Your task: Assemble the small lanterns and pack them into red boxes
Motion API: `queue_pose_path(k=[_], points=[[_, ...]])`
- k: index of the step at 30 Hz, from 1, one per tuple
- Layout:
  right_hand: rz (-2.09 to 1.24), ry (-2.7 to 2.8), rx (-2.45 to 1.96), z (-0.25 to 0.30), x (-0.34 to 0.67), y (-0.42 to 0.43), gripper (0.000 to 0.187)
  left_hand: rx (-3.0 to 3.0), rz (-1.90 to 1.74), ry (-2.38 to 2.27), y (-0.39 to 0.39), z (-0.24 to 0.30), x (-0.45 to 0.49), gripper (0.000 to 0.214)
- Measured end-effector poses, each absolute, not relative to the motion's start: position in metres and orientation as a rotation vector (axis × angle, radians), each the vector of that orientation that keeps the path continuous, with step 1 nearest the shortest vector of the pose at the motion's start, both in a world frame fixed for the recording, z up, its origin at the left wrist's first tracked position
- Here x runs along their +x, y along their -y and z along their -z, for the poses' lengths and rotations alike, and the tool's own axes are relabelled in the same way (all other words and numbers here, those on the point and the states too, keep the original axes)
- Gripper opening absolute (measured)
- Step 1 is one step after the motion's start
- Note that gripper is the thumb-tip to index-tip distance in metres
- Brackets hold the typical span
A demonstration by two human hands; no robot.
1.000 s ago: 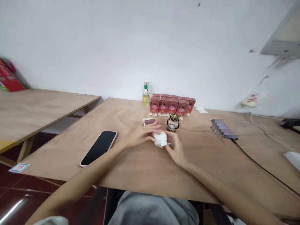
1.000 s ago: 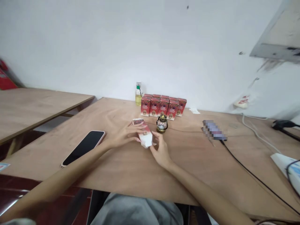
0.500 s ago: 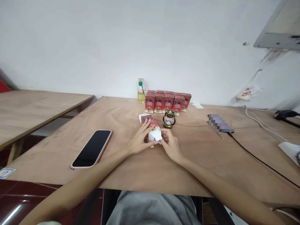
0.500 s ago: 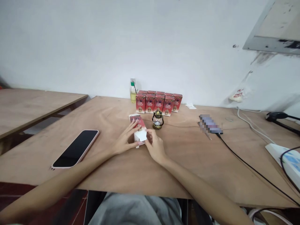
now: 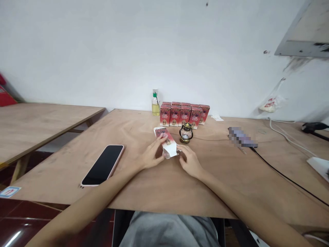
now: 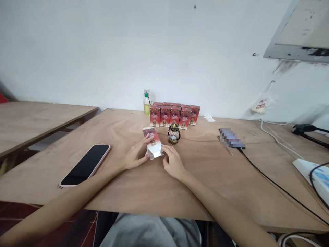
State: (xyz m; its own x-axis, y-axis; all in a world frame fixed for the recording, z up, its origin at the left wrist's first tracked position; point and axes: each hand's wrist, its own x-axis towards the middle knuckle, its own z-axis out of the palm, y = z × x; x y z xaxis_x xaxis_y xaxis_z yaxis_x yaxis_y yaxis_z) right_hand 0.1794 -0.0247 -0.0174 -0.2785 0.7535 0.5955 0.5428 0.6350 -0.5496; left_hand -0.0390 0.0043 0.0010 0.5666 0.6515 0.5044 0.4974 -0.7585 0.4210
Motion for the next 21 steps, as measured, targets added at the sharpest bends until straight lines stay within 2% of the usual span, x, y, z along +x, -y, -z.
queue_pose_path(k=[3, 10, 17, 21], points=[[-0.253, 2.007, -0.997, 0.018, 0.179, 0.023, 0.054, 2.574, -0.98, -0.952, -0.005, 0.0, -0.04, 0.067], [-0.193, 1.84, -0.968, 0.02, 0.176, 0.015, 0.011, 2.639, -1.051, -0.856, 0.001, 0.008, -0.025, 0.072], [-0.458, 1.628, -1.032, 0.01, 0.177, 0.016, 0.026, 2.819, -1.091, -0.79, 0.008, 0.003, -0.009, 0.083], [-0.534, 1.539, -1.127, 0.007, 0.174, 0.022, 0.025, 3.012, -1.207, -0.864, 0.01, -0.002, -0.009, 0.085]])
